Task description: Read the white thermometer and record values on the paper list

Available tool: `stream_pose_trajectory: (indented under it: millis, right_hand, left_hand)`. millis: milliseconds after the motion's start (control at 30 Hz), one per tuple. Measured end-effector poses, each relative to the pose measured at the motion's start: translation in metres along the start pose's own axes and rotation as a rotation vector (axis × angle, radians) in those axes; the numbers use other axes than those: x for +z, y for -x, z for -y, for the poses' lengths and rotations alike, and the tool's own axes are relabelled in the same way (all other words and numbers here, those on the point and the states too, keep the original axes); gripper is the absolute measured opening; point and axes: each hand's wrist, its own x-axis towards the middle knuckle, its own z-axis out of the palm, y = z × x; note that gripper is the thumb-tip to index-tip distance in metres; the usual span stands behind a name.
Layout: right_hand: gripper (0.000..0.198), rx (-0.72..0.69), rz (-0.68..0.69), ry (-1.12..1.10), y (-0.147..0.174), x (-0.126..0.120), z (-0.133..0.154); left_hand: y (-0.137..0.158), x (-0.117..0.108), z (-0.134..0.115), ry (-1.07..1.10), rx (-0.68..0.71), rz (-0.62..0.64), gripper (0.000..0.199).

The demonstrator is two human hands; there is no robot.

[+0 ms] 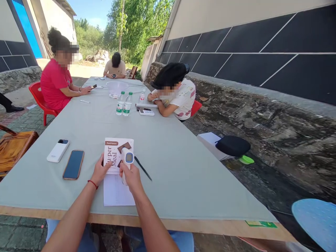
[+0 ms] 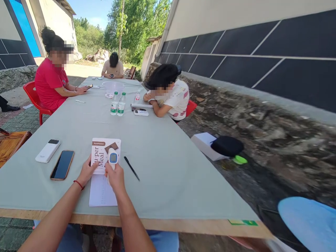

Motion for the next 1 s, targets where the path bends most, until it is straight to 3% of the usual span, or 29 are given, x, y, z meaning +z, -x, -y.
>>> stream_pose_trajectory:
  millis: [633, 1000]
  right_hand:
    - [0.023, 0.017, -0.036, 0.035, 0.002, 0.000, 0.007]
    - [0.021, 0.047, 0.028, -0.027, 0.008, -0.002, 0.000]
  left_hand:
    - [0.001, 0.001, -0.003, -0.022, -0.023, 0.002, 0.074]
    - [0.005, 0.001, -0.012, -0.076, -0.004, 0.043, 0.071]
